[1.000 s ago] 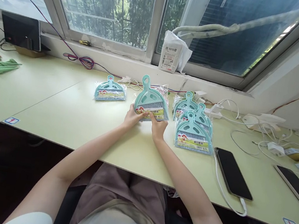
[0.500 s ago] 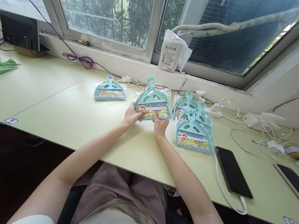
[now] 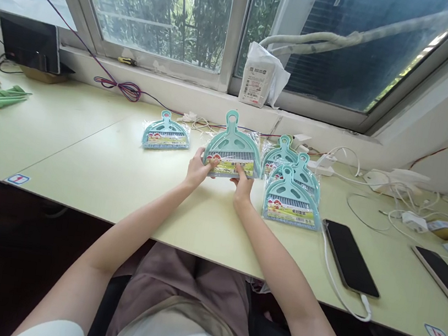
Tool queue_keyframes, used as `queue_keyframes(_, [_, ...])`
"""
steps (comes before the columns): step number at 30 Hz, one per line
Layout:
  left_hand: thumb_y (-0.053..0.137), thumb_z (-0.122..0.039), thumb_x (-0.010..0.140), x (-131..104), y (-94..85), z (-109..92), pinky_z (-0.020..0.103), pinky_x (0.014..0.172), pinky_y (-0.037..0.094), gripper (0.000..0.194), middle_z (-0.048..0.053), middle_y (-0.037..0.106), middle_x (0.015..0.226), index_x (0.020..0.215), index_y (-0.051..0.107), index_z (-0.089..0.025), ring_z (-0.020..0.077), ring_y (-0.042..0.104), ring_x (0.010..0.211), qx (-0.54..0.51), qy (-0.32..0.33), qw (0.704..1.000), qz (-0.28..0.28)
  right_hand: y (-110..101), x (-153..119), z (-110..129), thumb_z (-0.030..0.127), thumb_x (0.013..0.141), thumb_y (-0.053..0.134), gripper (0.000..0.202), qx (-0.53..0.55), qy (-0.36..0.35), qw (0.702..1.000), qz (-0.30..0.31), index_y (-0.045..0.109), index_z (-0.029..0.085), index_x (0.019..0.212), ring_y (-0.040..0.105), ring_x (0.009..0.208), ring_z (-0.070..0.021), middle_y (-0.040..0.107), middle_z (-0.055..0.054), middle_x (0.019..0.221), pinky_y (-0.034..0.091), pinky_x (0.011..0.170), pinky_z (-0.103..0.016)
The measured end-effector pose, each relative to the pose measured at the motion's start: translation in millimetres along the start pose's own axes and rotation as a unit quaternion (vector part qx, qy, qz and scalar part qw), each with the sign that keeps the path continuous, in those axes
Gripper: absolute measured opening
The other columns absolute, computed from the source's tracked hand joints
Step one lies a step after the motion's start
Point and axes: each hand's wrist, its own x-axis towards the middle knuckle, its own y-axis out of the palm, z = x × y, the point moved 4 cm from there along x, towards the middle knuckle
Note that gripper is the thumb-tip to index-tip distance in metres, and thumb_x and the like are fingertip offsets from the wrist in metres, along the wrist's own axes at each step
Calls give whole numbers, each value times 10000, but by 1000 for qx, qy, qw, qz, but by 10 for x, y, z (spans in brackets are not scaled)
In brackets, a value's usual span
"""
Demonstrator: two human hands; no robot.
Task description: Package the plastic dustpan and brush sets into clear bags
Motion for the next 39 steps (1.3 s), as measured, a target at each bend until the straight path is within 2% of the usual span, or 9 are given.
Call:
queue_keyframes(6, [787, -477, 645, 47, 16, -87, 286, 481, 576, 616, 43, 704, 865, 1095, 481, -190, 180, 682, 633, -64, 7, 996, 57, -13, 44, -36, 439, 727, 699, 370, 70, 93, 993, 13, 652, 190, 995, 674, 760, -141, 730, -42, 967, 559, 582, -221])
queue_keyframes(13, [801, -451, 631, 124, -45, -23, 300, 477, 574, 648, 36, 680, 826, 1116, 468, -178, 182, 668, 621, -95, -7, 995, 41, 7, 77, 8, 426, 784, 662, 306, 102, 106, 988, 43, 640, 188, 974, 693, 762, -139, 729, -28, 955, 612, 660, -274])
queue_keyframes(16, [784, -456, 642, 139, -56, 30, 300, 477, 573, 613, 31, 672, 835, 1092, 465, -189, 171, 661, 617, -87, -14, 995, 36, -44, 125, 0, 421, 741, 708, 312, 76, 86, 993, 23, 650, 188, 941, 688, 747, -138, 725, -23, 936, 621, 669, -285])
queue_keyframes(21, [762, -476, 638, 198, -109, 156, 278, 450, 550, 585, -5, 622, 771, 1057, 460, -202, 132, 617, 565, -80, -33, 996, 20, -147, 218, 41, 383, 618, 809, 313, -3, 8, 1000, 1, 695, 168, 814, 622, 662, -101, 705, -9, 871, 608, 600, -240])
queue_keyframes(26, [749, -509, 643, 280, -199, 209, 256, 442, 532, 572, -16, 601, 764, 1047, 480, -205, 104, 581, 541, -74, -18, 997, 10, -86, 202, 120, 447, 620, 787, 313, -54, -46, 996, 53, 699, 167, 727, 535, 572, -80, 625, 29, 703, 597, 517, -238])
queue_keyframes(29, [743, -499, 650, 309, -227, 226, 243, 435, 521, 562, -15, 598, 771, 1054, 483, -208, 101, 574, 547, -67, -16, 998, 3, -59, 177, 122, 431, 626, 780, 302, -57, -48, 996, 56, 711, 157, 732, 543, 590, -88, 614, 24, 693, 597, 515, -249])
queue_keyframes(33, [744, -473, 653, 329, -202, 248, 244, 433, 516, 552, -30, 571, 773, 1063, 466, -227, 96, 559, 546, -65, -7, 998, 4, -98, 195, 54, 369, 622, 767, 276, -31, -23, 999, 10, 733, 151, 786, 567, 581, -87, 675, 5, 784, 581, 498, -243])
queue_keyframes(39, [735, -452, 693, 352, -156, 278, 256, 460, 533, 521, -23, 577, 809, 1071, 450, -236, 100, 581, 562, -64, -11, 997, 30, -149, 263, -22, 350, 643, 753, 224, -14, -7, 1000, -3, 721, 161, 759, 556, 515, -61, 708, 15, 820, 563, 492, -215])
